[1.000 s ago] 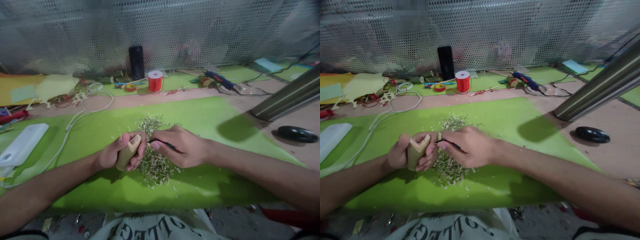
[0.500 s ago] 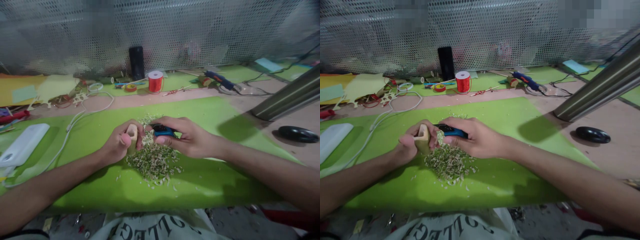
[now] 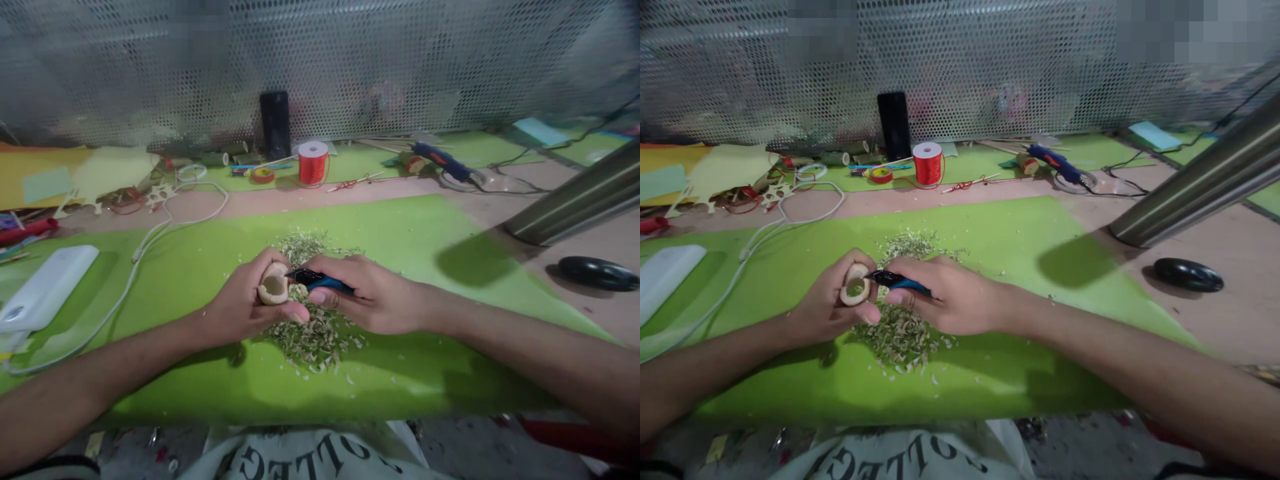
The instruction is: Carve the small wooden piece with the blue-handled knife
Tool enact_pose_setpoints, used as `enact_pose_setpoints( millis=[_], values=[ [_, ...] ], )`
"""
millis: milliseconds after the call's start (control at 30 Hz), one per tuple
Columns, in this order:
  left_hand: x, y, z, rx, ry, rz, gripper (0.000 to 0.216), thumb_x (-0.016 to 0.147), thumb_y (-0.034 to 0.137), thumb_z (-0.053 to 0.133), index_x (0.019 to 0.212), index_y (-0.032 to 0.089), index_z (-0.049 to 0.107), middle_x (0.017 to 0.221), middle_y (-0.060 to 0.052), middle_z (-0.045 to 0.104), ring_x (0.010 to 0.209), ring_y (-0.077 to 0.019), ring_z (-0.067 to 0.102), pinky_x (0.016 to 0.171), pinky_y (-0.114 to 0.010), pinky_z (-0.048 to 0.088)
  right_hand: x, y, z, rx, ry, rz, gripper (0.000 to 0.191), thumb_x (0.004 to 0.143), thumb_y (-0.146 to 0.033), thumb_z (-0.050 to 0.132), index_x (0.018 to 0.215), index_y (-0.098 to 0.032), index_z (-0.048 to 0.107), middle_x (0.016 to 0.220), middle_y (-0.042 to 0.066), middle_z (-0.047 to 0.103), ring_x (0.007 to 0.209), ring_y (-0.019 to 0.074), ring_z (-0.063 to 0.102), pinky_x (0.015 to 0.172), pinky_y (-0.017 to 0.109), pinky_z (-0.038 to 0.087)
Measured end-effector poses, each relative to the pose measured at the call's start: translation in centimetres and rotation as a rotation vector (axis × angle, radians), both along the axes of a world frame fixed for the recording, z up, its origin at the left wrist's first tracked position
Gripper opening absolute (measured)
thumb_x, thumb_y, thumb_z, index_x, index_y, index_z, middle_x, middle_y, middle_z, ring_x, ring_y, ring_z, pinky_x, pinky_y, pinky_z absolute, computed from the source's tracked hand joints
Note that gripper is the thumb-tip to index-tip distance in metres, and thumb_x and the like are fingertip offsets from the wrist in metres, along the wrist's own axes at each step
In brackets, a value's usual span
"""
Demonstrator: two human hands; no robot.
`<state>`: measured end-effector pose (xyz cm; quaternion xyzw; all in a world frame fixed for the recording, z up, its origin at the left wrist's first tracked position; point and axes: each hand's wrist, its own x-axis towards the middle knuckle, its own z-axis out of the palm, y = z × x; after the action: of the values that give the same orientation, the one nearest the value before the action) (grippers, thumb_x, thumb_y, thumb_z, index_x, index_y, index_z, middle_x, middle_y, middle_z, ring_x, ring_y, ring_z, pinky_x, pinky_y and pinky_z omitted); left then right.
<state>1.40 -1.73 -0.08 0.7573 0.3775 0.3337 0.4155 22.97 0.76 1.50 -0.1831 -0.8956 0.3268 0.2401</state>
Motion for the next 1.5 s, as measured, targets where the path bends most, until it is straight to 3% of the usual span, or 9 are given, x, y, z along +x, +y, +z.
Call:
enact_pose_setpoints(
  millis=[200,467,667,833,1000,1300,1500],
  values=[
    [0.1,-0.1,0.2,0.01,0.041,-0.008,0.043,0.075,0.05,0.072,0.088,0.02,0.044,0.063,0.008,0.046,0.051,-0.0065,0.037,0.048,-0.019,0.027,0.1,-0.1,0.5,-0.052,-0.035,0.021,0.017,0.099,-0.03,0.043,0.091,-0.017,0.05,0.068,-0.005,0.046,0.058,0.0088,0.042,0.055,0.022,0.029],
    [0.0,-0.5,-0.2,0.097,0.179,0.036,0.039,0.077,0.049,0.068,0.089,0.02,0.046,0.062,0.007,0.049,0.051,-0.0075,0.041,0.048,-0.019,0.031,0.0,-0.5,0.5,-0.077,-0.177,-0.003,0.018,0.096,-0.028,0.039,0.08,-0.024,0.031,0.057,-0.01,0.029,0.047,0.0088,0.025,0.048,0.025,0.019],
    [0.2,-1.1,-0.1,0.214,0.166,0.134,0.044,0.076,0.057,0.066,0.086,0.02,0.046,0.057,0.01,0.043,0.045,-0.0053,0.035,0.043,-0.017,0.028,-0.5,-1.0,0.1,-0.102,-0.125,0.017,0.015,0.095,-0.027,0.037,0.082,-0.023,0.03,0.057,-0.009,0.032,0.046,0.0082,0.027,0.046,0.023,0.02],
    [0.3,-1.2,0.4,0.301,0.143,0.055,0.052,0.074,0.068,0.064,0.083,0.019,0.049,0.057,0.007,0.049,0.044,-0.0054,0.037,0.043,-0.019,0.029,-0.5,-1.6,0.3,-0.082,-0.184,0.087,0.01,0.091,-0.021,0.037,0.083,-0.023,0.031,0.057,-0.009,0.031,0.044,0.0073,0.025,0.043,0.022,0.018],
    [0.1,-0.9,0.6,0.326,0.155,0.097,0.057,0.072,0.073,0.062,0.083,0.019,0.048,0.06,0.006,0.052,0.046,-0.006,0.041,0.044,-0.02,0.03,-0.6,-1.8,0.7,0.027,-0.254,-0.007,0.002,0.087,-0.019,0.036,0.086,-0.021,0.037,0.058,-0.007,0.033,0.046,0.0087,0.023,0.045,0.024,0.017],
    [0.5,-0.9,0.6,0.392,0.328,0.183,0.046,0.079,0.064,0.06,0.086,0.02,0.048,0.06,0.006,0.053,0.047,-0.0079,0.046,0.045,-0.02,0.032,-0.3,-2.3,0.2,0.312,-0.35,-0.177,0.011,0.086,-0.02,0.035,0.09,-0.019,0.045,0.062,-0.001,0.05,0.045,0.0094,0.022,0.046,0.026,0.014],
    [0.3,-0.6,0.6,0.482,0.333,0.247,0.044,0.081,0.061,0.061,0.084,0.02,0.046,0.061,0.006,0.052,0.047,-0.0079,0.046,0.046,-0.02,0.031,0.3,-1.6,1.1,0.259,-0.23,-0.291,0.013,0.093,-0.03,0.036,0.083,-0.022,0.038,0.053,-0.005,0.04,0.043,0.0094,0.031,0.046,0.026,0.015]
  ],
)
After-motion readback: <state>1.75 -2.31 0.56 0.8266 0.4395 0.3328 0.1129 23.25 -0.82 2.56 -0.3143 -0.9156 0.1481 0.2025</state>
